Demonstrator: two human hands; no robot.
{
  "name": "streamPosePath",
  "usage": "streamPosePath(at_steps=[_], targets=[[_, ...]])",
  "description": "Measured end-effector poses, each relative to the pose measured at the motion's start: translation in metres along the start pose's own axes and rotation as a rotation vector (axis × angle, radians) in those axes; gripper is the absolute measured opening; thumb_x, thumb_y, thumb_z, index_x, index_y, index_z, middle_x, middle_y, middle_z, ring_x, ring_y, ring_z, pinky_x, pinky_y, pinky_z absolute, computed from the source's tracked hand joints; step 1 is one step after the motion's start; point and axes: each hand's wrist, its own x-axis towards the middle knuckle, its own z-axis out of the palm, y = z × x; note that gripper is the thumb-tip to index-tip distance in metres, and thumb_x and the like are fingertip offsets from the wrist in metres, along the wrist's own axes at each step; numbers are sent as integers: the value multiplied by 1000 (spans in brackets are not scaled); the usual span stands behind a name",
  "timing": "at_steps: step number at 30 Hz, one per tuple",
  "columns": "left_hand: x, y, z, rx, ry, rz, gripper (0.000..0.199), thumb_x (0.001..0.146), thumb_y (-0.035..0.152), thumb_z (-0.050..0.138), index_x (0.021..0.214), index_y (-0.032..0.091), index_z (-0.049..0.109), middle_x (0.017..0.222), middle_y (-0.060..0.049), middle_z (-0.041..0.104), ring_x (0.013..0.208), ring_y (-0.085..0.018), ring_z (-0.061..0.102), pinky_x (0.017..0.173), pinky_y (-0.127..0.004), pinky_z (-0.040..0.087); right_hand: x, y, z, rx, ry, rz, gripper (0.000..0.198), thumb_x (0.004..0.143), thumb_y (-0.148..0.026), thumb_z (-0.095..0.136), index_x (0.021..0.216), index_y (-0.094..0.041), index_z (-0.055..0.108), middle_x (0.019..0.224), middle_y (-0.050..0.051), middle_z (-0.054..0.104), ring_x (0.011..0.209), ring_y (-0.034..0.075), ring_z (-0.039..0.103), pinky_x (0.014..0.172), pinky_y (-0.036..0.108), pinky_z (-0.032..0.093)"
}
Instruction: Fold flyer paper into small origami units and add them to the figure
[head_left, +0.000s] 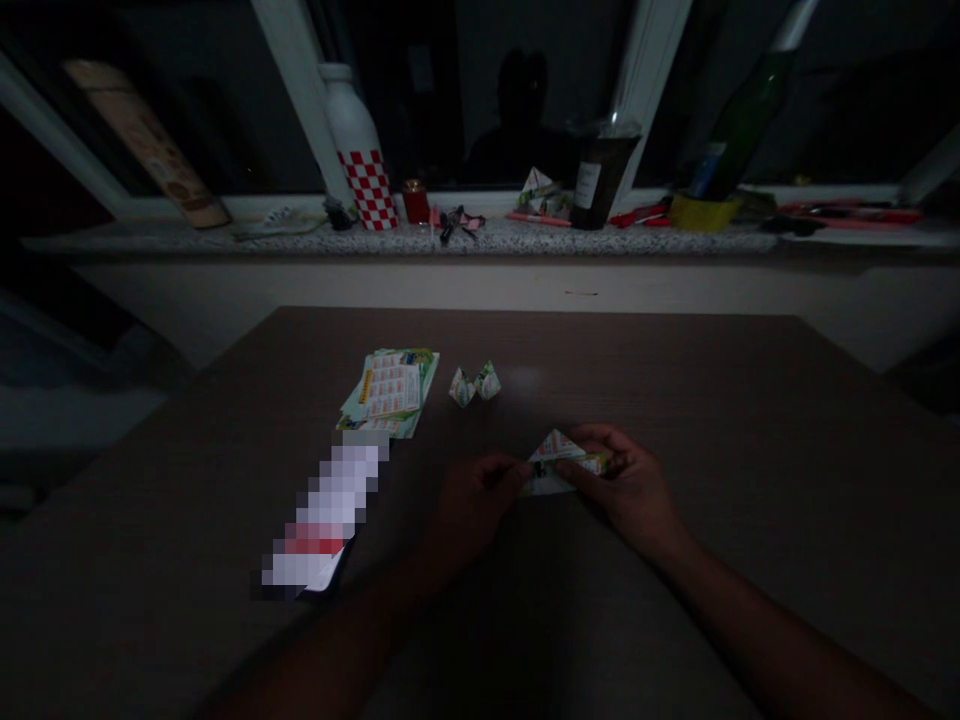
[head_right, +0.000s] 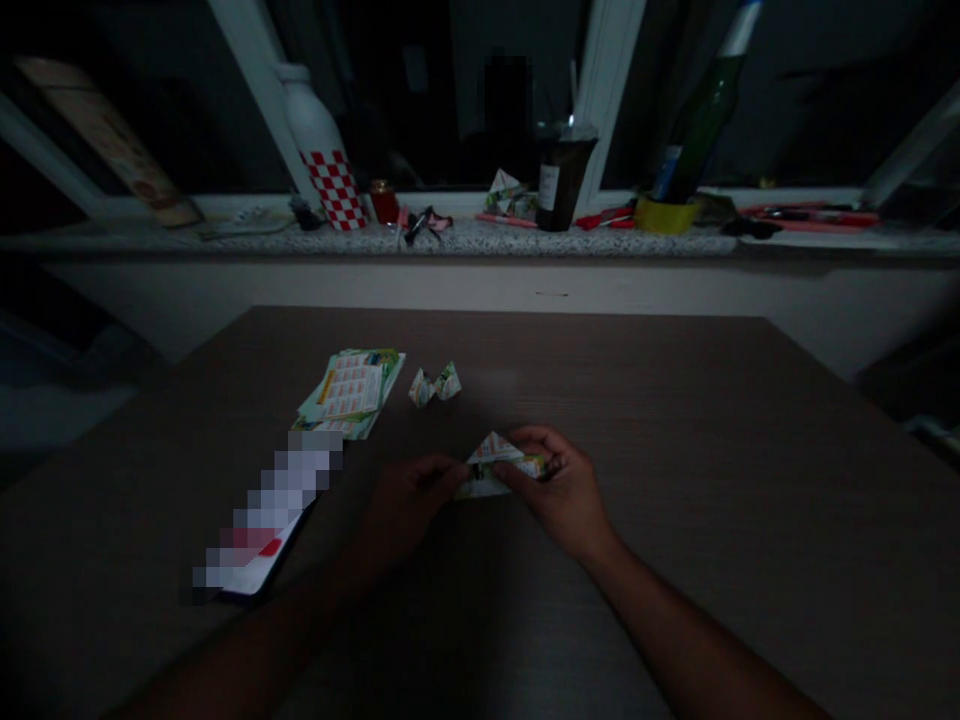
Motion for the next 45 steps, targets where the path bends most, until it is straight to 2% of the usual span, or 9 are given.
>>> streamPosePath(at_steps=[8, 16, 23, 30, 34, 36, 39, 42, 45], targets=[[-1, -3, -2, 258, -4, 340, 29, 90, 31, 42, 70, 15, 54, 61, 2, 49, 56, -11, 45, 55, -23, 32, -1, -2, 1, 55, -30, 35, 42, 58, -31, 83, 90, -19, 60, 73, 2, 73, 60, 15, 67, 57, 25, 53], [-2, -6, -6, 360, -98, 415, 32, 92, 34, 39, 66, 17, 47, 57, 4, 43, 52, -10, 42, 51, -23, 28, -2, 2, -4, 126, -83, 55, 43, 61, -26, 83, 96, -21, 59, 72, -1, 72, 58, 11, 65, 56, 20, 50], [-1, -8, -6, 434, -111, 474, 35, 93, 33, 36, 63, 17, 45, 54, 4, 40, 48, -9, 39, 50, -24, 26, -2, 7, -6, 176, -131, 63, 42, 63, -24, 82, 99, -22, 59, 72, -2, 72, 60, 12, 66, 60, 22, 52], [3, -8, -11, 414, -126, 322, 52, 94, 43, 32, 53, 16, 50, 48, 3, 42, 46, -10, 40, 49, -25, 26, 0, 8, -8, 209, -91, 68, 41, 63, -23, 82, 97, -23, 60, 76, -1, 73, 62, 11, 67, 61, 22, 52], [4, -2, -16, 441, -85, 290, 46, 90, 48, 41, 66, 15, 62, 62, -2, 58, 58, -14, 53, 55, -26, 35, 1, 4, -7, 148, -39, 79, 41, 60, -25, 83, 95, -21, 60, 76, -1, 73, 61, 12, 66, 59, 22, 52], [3, 1, -15, 310, -114, 229, 33, 85, 46, 53, 88, 16, 67, 80, -4, 68, 72, -18, 60, 64, -28, 42, 0, 2, -4, 106, -37, 73, 42, 60, -27, 83, 95, -20, 60, 73, -1, 72, 58, 12, 65, 56, 22, 51], [0, 0, -8, -16, -190, 144, 40, 78, 37, 65, 112, 18, 60, 104, -7, 69, 91, -21, 64, 78, -30, 48, -3, 2, -1, 46, -53, 53, 44, 60, -29, 82, 96, -19, 60, 72, 1, 72, 58, 14, 65, 55, 23, 50], [0, -4, -2, -205, -198, 106, 42, 73, 29, 71, 112, 17, 59, 110, -8, 68, 99, -22, 63, 86, -33, 47, -5, 3, 1, -26, -89, 30, 46, 63, -33, 80, 101, -19, 58, 74, 2, 72, 60, 15, 65, 54, 24, 50], [3, -7, -1, -250, -160, 42, 28, 74, 26, 70, 99, 16, 65, 97, -7, 71, 90, -21, 65, 78, -31, 48, -6, 5, 0, -75, -122, 5, 44, 68, -35, 77, 105, -20, 57, 72, 1, 70, 62, 17, 65, 54, 25, 49]])
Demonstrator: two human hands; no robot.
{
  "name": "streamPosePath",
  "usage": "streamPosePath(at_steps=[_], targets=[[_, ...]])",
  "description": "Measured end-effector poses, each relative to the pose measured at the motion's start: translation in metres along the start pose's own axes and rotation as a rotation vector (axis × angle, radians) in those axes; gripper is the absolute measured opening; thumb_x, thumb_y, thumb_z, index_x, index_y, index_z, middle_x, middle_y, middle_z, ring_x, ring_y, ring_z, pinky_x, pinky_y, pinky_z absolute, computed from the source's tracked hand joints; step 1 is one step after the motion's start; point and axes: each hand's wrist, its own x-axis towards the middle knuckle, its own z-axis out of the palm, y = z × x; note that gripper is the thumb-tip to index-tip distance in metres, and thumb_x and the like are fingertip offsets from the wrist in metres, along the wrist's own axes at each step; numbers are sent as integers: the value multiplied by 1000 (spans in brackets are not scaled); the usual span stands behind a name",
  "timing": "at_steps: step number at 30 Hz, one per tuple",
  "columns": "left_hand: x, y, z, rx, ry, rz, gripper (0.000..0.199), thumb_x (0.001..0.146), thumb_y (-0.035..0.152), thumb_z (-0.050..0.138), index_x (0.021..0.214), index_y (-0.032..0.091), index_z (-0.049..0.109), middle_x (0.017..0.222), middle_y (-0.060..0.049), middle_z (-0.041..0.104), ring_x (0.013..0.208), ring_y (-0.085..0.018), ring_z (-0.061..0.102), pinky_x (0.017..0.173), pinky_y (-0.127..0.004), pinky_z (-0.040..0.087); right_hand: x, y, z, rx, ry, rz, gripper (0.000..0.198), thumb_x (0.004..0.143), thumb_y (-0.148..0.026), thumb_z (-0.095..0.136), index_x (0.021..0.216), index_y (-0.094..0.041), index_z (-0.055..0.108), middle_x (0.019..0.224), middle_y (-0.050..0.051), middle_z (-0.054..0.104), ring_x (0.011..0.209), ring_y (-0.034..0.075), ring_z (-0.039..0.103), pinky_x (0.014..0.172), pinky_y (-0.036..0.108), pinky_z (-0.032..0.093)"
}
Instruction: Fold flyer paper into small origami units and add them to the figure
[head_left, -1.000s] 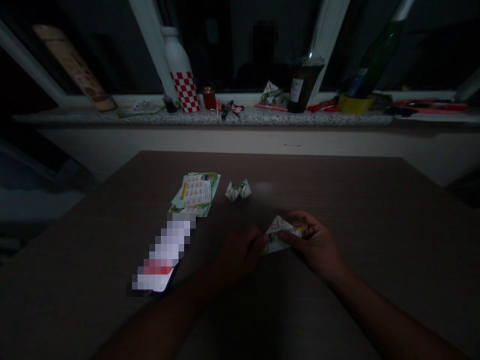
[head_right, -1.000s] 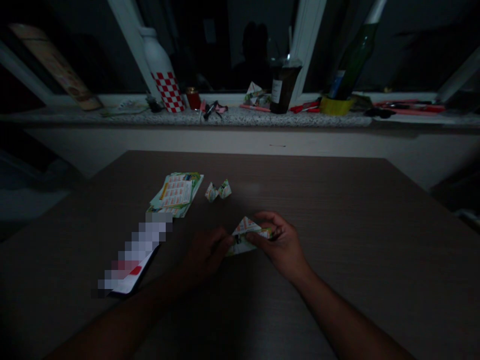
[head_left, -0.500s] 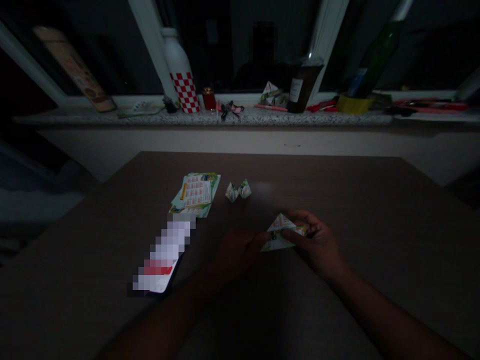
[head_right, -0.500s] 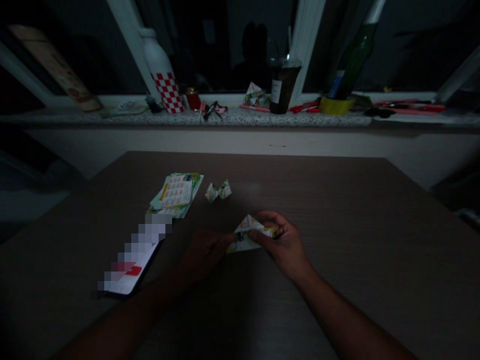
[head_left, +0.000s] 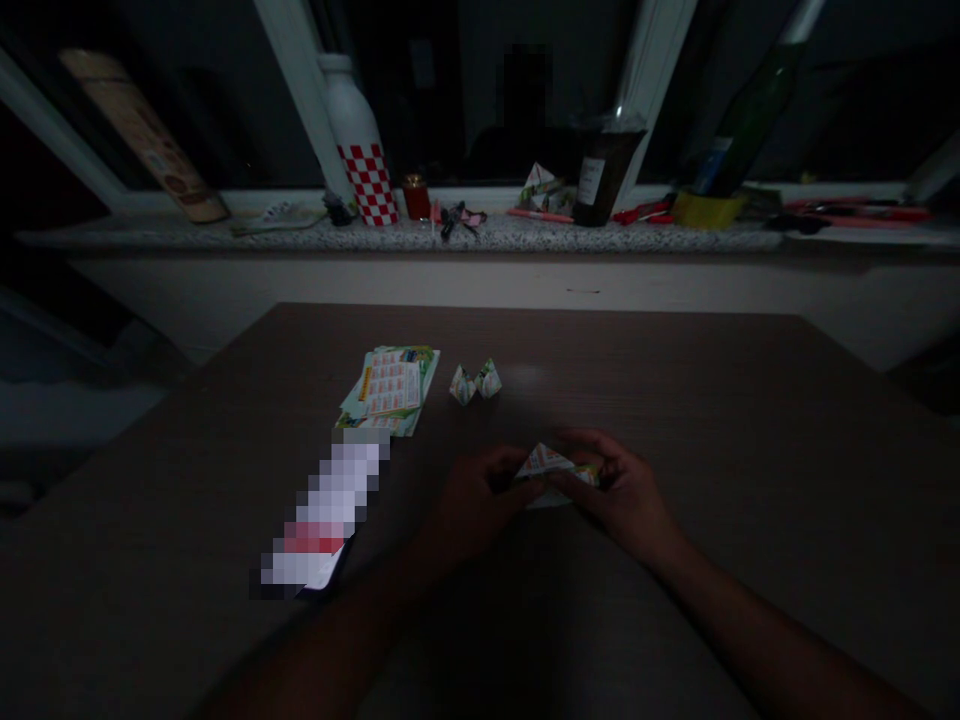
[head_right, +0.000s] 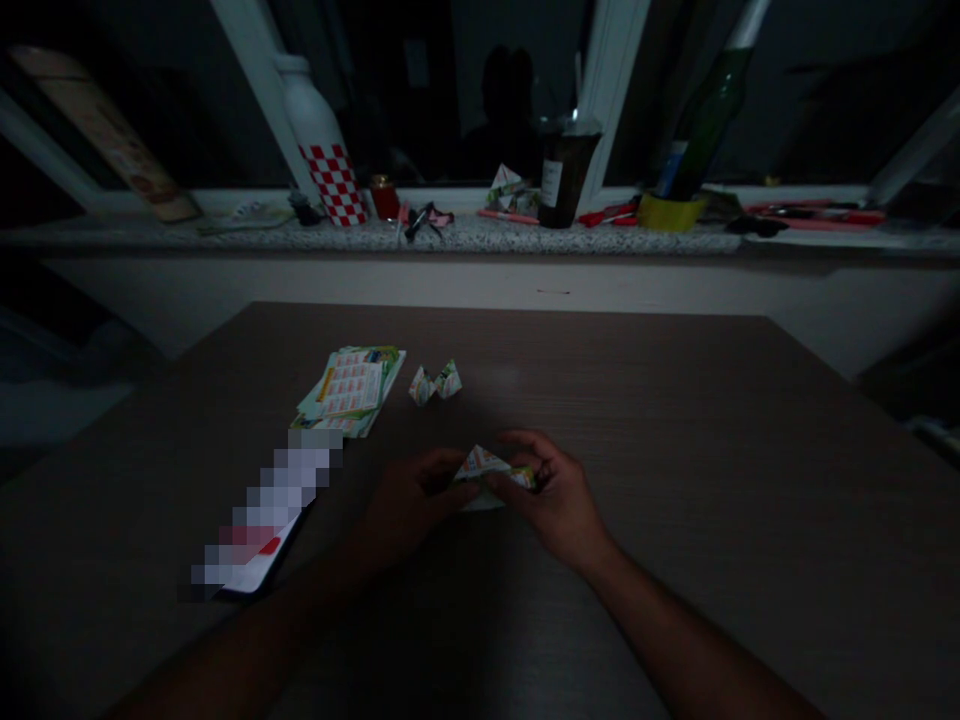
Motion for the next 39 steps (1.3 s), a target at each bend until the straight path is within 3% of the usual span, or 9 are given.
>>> streamPosePath(at_steps=[5, 10, 16, 20, 26, 32, 39], targets=[[2, 2, -6, -9, 93, -83, 23, 73, 29, 70, 88, 12, 68, 83, -5, 70, 76, -18, 63, 67, -26, 46, 1, 5, -4, 13, 21, -71, 38, 75, -31, 73, 107, -22, 56, 74, 0, 70, 66, 14, 65, 61, 24, 50], [2, 0, -3, -40, 46, -51, 25, 73, 34, 71, 86, 14, 68, 78, -2, 68, 70, -15, 60, 62, -24, 44, 0, 8, -4, -56, 20, -141, 32, 76, -29, 71, 104, -23, 56, 70, -2, 68, 62, 13, 64, 57, 23, 49], [1, 4, -3, -16, 87, -80, 24, 73, 34, 69, 83, 13, 68, 72, -2, 66, 63, -14, 56, 58, -23, 41, -2, 5, -6, -368, 105, -434, 17, 78, -23, 69, 94, -24, 65, 83, 3, 71, 74, 18, 67, 68, 30, 53], [0, 7, -5, -5, 111, -78, 24, 72, 34, 70, 83, 13, 68, 75, -2, 66, 67, -15, 57, 60, -24, 43, -1, 0, -9, -459, 57, -545, 14, 80, -22, 67, 93, -25, 70, 89, 5, 72, 79, 21, 67, 73, 35, 55], [-1, 6, -3, 12, 104, -57, 21, 73, 33, 69, 79, 13, 67, 67, 0, 62, 61, -13, 53, 56, -22, 40, -1, -4, -6, -453, 21, -503, 17, 81, -24, 65, 96, -26, 72, 92, 6, 72, 82, 22, 68, 74, 36, 55], [-2, 8, -2, 39, 102, -30, 18, 73, 31, 69, 75, 13, 66, 66, 1, 60, 61, -12, 51, 56, -22, 39, -1, -4, -4, -437, -7, -446, 9, 81, -26, 65, 83, -23, 73, 83, 5, 72, 75, 20, 68, 68, 32, 54], [-3, 4, -4, 101, 79, -28, 21, 74, 35, 68, 78, 15, 68, 69, 0, 64, 64, -14, 56, 58, -23, 41, -3, -5, -5, -493, -60, -381, 17, 85, -30, 59, 75, -21, 70, 72, 3, 70, 64, 17, 64, 59, 27, 49]])
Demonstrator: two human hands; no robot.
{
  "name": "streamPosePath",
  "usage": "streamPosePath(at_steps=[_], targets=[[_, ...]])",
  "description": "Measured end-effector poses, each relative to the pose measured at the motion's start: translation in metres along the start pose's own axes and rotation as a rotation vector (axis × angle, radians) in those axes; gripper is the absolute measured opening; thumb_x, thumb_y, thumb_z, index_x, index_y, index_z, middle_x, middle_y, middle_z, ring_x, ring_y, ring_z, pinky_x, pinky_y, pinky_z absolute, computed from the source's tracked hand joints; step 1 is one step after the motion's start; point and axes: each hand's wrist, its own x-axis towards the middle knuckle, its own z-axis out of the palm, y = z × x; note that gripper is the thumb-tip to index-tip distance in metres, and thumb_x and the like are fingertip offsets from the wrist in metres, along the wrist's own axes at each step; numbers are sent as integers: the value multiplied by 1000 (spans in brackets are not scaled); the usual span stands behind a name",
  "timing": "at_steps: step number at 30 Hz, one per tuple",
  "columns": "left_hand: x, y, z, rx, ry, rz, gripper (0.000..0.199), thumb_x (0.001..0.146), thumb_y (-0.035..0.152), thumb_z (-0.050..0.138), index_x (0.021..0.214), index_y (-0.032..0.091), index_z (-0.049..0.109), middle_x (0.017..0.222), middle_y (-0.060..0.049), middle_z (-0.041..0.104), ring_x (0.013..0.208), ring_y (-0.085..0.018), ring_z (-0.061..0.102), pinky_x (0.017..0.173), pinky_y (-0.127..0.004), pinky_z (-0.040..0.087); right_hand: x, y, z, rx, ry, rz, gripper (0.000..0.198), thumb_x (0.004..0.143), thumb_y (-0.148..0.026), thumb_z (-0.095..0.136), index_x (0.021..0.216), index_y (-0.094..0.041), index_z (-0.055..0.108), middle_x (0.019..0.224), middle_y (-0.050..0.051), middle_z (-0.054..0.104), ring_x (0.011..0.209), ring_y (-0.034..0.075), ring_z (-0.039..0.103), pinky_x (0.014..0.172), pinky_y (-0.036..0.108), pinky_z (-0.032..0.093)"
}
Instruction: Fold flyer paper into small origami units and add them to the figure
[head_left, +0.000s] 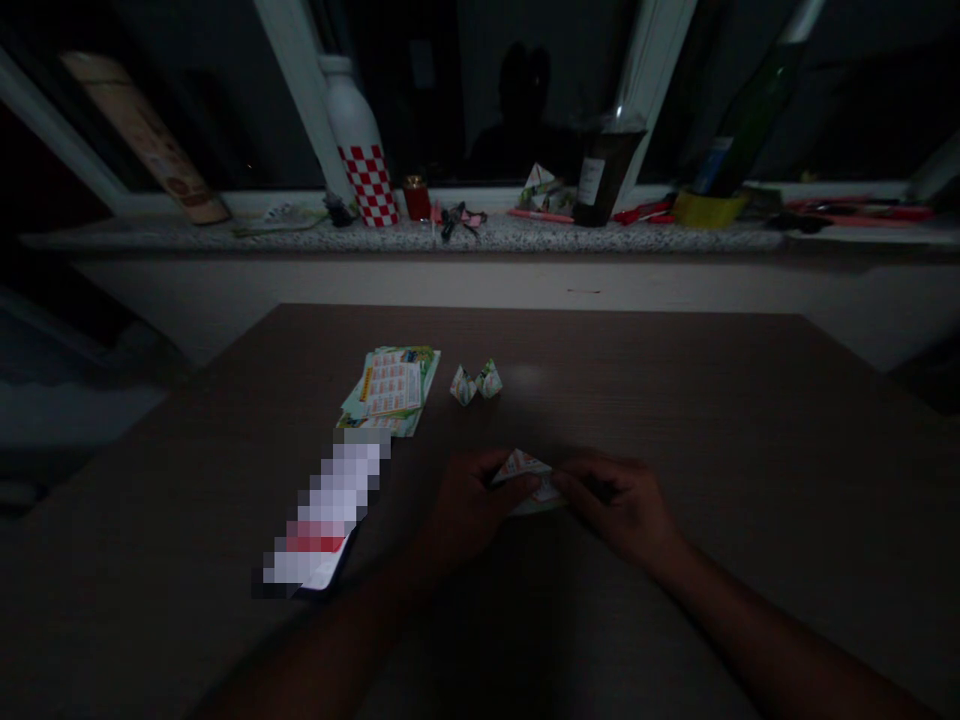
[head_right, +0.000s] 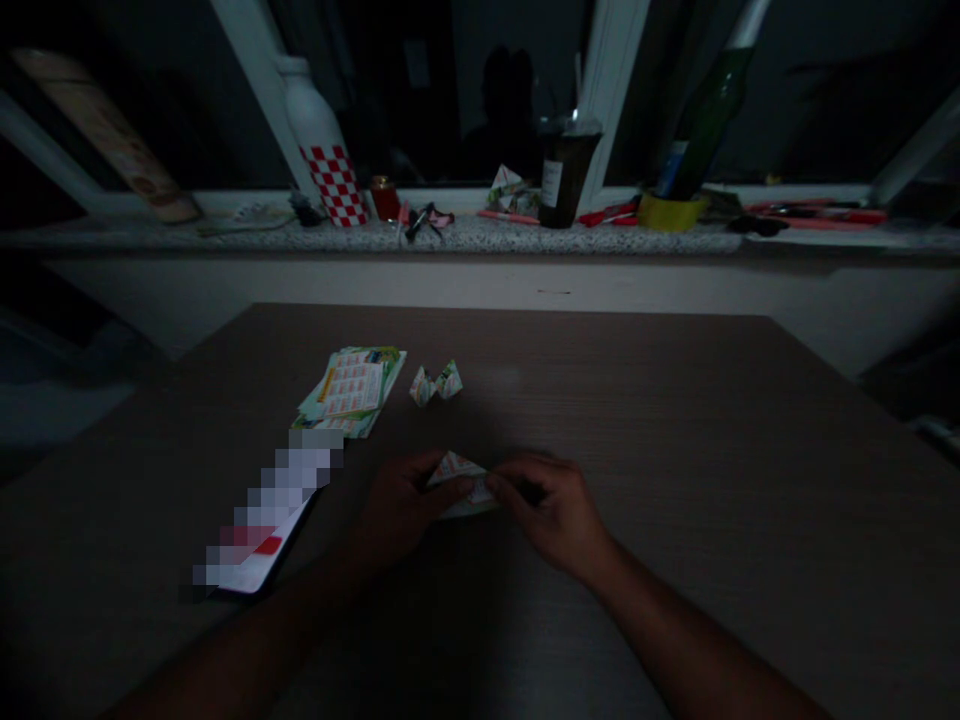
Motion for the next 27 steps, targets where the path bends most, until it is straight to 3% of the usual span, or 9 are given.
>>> streamPosePath(at_steps=[7, 17, 22, 27], targets=[[0, 1, -1, -105, -73, -38, 22, 74, 35, 68, 82, 14, 69, 75, -2, 67, 66, -16, 59, 59, -24, 43, -2, 1, -2, -48, -76, 49, 25, 88, -34, 52, 72, -19, 64, 62, 1, 61, 56, 14, 56, 51, 24, 41], [-1, 2, -2, -198, -91, -62, 22, 75, 33, 69, 84, 13, 69, 76, -2, 67, 67, -14, 60, 61, -24, 44, -3, -3, -1, -118, -117, -11, 41, 92, -36, 43, 55, -20, 43, 50, -4, 38, 45, 10, 40, 46, 23, 29], [0, 3, -1, -291, -64, -76, 22, 72, 30, 72, 84, 14, 67, 78, -2, 68, 69, -15, 62, 64, -25, 47, -5, 3, -1, 48, -132, 65, 52, 95, -44, 37, 50, -18, 47, 45, -3, 42, 40, 10, 41, 43, 23, 29], [0, 3, 0, -422, -37, -112, 32, 67, 23, 77, 95, 14, 64, 86, -2, 71, 77, -15, 66, 72, -26, 51, -7, 13, -5, 177, -20, 135, 56, 97, -45, 31, 56, -17, 58, 49, -1, 50, 45, 11, 47, 44, 23, 34]])
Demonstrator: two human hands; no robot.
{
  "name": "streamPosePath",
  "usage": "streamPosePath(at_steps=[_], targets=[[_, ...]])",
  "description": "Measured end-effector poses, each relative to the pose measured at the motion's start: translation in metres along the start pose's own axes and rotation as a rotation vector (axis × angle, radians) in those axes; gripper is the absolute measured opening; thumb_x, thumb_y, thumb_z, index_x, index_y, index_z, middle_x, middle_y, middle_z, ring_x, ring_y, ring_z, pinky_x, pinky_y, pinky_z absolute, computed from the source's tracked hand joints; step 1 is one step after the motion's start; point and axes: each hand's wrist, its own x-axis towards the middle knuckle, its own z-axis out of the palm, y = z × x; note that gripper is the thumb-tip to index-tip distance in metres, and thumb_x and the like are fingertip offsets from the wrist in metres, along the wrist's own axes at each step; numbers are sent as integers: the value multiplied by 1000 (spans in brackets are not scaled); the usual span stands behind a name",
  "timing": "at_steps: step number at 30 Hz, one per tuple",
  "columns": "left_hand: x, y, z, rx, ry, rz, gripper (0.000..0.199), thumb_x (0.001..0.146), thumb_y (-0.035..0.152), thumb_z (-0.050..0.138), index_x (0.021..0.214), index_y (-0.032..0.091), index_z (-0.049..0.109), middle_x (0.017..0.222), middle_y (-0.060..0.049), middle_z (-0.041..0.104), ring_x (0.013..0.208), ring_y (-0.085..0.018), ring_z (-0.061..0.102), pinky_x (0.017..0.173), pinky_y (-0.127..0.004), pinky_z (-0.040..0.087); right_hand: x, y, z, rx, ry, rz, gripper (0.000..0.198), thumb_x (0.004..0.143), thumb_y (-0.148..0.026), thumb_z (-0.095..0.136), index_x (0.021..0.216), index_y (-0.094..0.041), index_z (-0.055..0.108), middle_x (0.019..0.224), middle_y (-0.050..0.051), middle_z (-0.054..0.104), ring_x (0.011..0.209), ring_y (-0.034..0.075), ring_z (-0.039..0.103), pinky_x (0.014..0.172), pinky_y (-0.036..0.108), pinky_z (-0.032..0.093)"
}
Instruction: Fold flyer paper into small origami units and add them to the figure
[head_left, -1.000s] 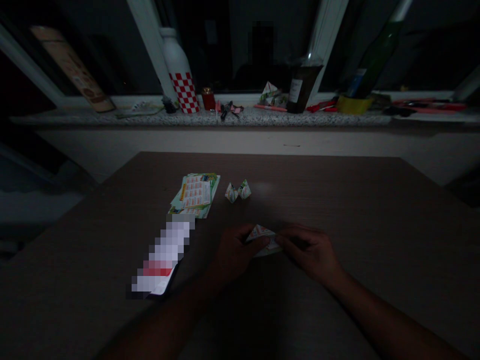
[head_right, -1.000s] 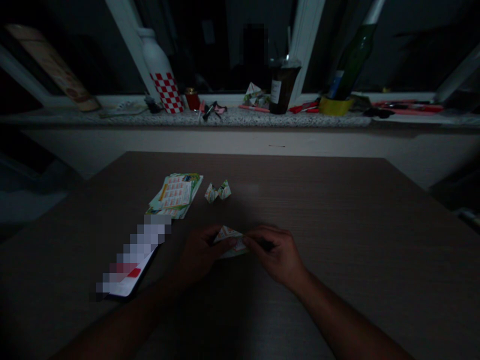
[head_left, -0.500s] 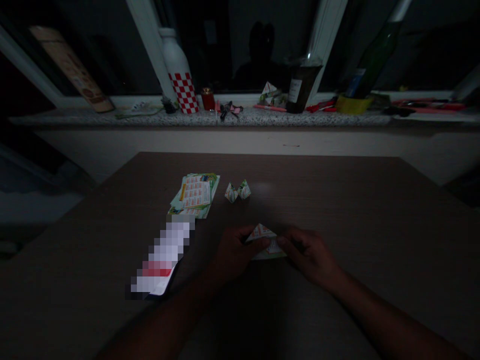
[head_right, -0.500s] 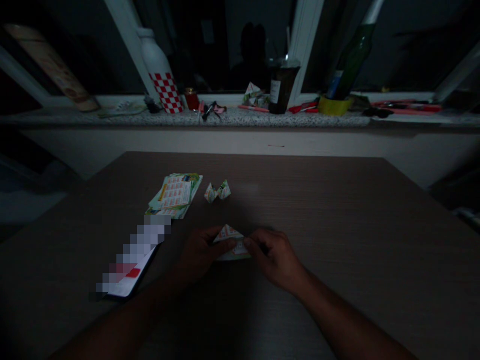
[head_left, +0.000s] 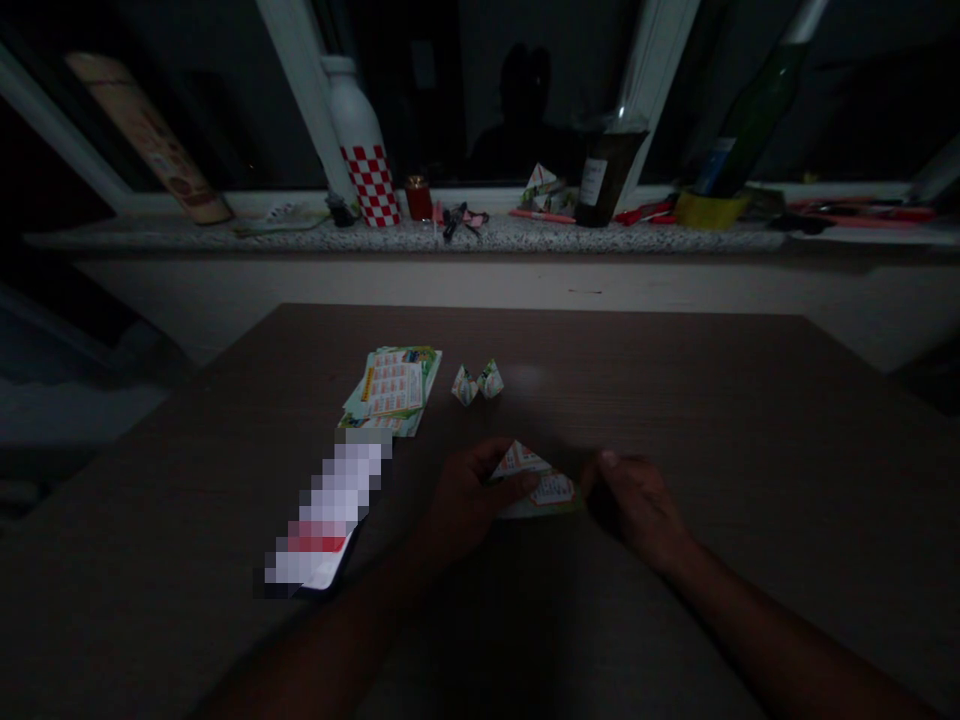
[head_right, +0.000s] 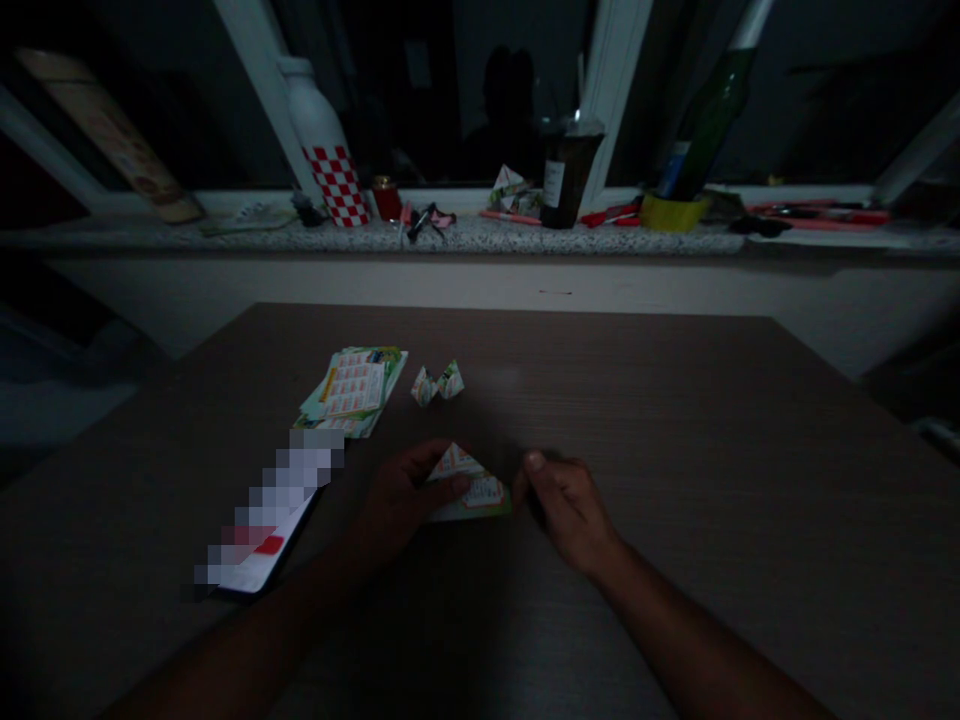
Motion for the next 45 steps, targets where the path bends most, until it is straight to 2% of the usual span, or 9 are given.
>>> streamPosePath(at_steps=[4, 7, 11, 16, 20, 24, 32, 37, 45], targets=[[1, -2, 0, -89, -45, -9, 48, 65, 18, 79, 108, 17, 58, 92, -2, 71, 79, -16, 68, 71, -26, 52, 3, 1, 1, -79, 56, -77, 21, 90, -34, 53, 88, -18, 67, 73, 3, 66, 64, 15, 61, 58, 24, 47], [2, -5, -1, -132, -110, -59, 57, 67, 19, 78, 117, 18, 51, 89, -3, 73, 74, -17, 69, 69, -28, 53, 4, -3, 4, -115, 5, -229, 21, 87, -24, 57, 107, -23, 64, 95, 6, 68, 82, 18, 65, 70, 27, 51], [2, -6, -1, -127, -141, -68, 56, 67, 17, 78, 117, 16, 51, 87, -3, 73, 73, -15, 68, 68, -25, 52, 6, -7, 5, -103, -98, -393, 30, 86, -12, 54, 111, -26, 62, 105, 8, 64, 97, 19, 62, 79, 29, 51], [2, -6, 1, -55, -157, -21, 46, 73, 22, 73, 114, 18, 55, 90, -2, 71, 77, -15, 67, 71, -26, 50, 6, -8, 4, -84, -130, -425, 29, 83, -5, 53, 104, -23, 63, 110, 9, 59, 103, 20, 58, 84, 32, 49], [1, -7, 4, 94, -141, 108, 32, 80, 28, 66, 110, 17, 60, 99, -5, 69, 93, -19, 64, 80, -29, 48, 5, -8, 2, -103, -103, -383, 26, 83, -7, 52, 104, -21, 61, 116, 10, 57, 107, 20, 56, 89, 33, 46], [0, -7, 4, 297, -123, 191, 27, 85, 29, 58, 109, 17, 59, 107, -7, 67, 100, -19, 61, 87, -32, 47, 3, -8, 3, -98, -87, -307, 20, 88, -13, 52, 104, -23, 60, 99, 6, 64, 93, 17, 62, 83, 30, 48], [1, -6, -12, 965, -46, 407, 48, 75, 17, 64, 121, 20, 52, 121, -7, 61, 111, -23, 55, 97, -40, 41, 8, -4, 3, -165, -148, -237, 27, 93, -17, 47, 115, -22, 61, 93, 6, 61, 85, 17, 60, 72, 28, 48], [1, -5, -15, 1236, -191, 505, 39, 77, 23, 64, 115, 20, 56, 112, -7, 64, 103, -25, 58, 92, -41, 43, 10, 4, 5, -232, -149, -245, 27, 92, -18, 48, 115, -23, 61, 96, 7, 62, 89, 18, 59, 76, 31, 49], [1, 2, -16, 1382, -180, 502, 21, 80, 26, 60, 101, 20, 61, 100, -5, 64, 93, -22, 59, 82, -36, 45, 11, 2, -8, -363, -112, -253, 32, 87, -25, 59, 118, -22, 58, 111, 9, 61, 102, 21, 57, 87, 37, 47]])
